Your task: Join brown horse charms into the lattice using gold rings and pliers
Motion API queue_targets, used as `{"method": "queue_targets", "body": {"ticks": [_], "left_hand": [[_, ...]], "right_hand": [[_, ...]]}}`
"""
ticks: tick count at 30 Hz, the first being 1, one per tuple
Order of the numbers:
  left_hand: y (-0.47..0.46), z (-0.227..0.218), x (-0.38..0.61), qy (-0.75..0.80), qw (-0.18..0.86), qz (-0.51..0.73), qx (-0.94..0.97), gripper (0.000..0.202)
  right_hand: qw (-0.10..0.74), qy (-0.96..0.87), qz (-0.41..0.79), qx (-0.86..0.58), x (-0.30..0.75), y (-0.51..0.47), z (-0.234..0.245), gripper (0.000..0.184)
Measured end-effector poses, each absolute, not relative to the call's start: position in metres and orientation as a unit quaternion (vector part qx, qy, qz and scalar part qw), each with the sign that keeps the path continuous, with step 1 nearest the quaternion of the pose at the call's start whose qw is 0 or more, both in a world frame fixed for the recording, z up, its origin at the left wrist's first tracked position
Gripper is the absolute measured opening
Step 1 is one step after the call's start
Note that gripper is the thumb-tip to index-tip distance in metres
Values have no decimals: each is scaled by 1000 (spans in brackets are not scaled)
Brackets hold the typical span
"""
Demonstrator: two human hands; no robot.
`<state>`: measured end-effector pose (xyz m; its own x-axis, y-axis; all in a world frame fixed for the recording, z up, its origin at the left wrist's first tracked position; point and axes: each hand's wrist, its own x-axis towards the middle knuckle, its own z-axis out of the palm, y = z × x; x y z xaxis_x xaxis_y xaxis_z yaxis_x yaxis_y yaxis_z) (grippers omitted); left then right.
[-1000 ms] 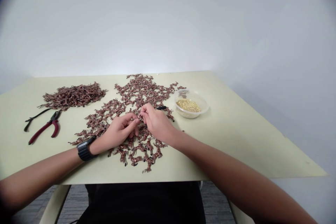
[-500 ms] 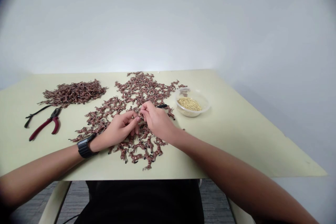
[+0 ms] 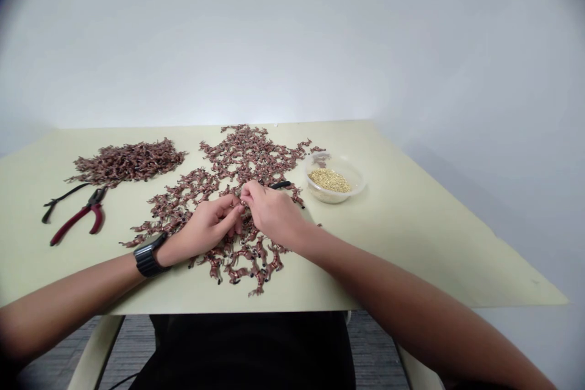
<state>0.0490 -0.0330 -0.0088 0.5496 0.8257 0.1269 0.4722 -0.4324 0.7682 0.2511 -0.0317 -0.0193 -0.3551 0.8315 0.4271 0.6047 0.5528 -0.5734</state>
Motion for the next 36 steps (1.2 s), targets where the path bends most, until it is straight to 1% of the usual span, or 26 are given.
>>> {"method": "queue_targets", "body": {"ticks": [4, 8, 10, 15, 17, 18, 23, 30, 33, 36], "left_hand": [[-33, -7, 48, 380, 315, 255, 831, 34], [-32, -4, 46, 363, 312, 257, 839, 34], [-32, -4, 45, 358, 340, 252, 832, 36], [-28, -9, 40, 340, 459, 221, 790, 41], [-28, -10, 39, 332, 488, 216, 778, 39], [-28, -10, 40, 332, 486, 218, 778, 38], [-30, -2, 44, 365, 355, 250, 824, 29], [-34, 1, 45, 373, 277, 240, 853, 28], [-35, 1, 44, 391, 270, 247, 845, 26], [-35, -1, 43, 405, 291, 257, 828, 26]], "right_hand": [[388, -735, 317, -457, 253, -32, -13, 12], [377, -657, 485, -438, 260, -29, -7, 26], [358, -640, 542, -410, 264, -27, -4, 28], [322, -606, 634, -356, 268, -22, -3, 26], [324, -588, 653, -350, 268, -21, -5, 26], [327, -581, 659, -349, 267, -21, -6, 26], [348, -574, 647, -362, 264, -22, -9, 27], [355, -558, 651, -374, 259, -25, -5, 31], [356, -552, 652, -379, 258, -25, -5, 30], [354, -541, 665, -374, 259, -25, -6, 27]]}}
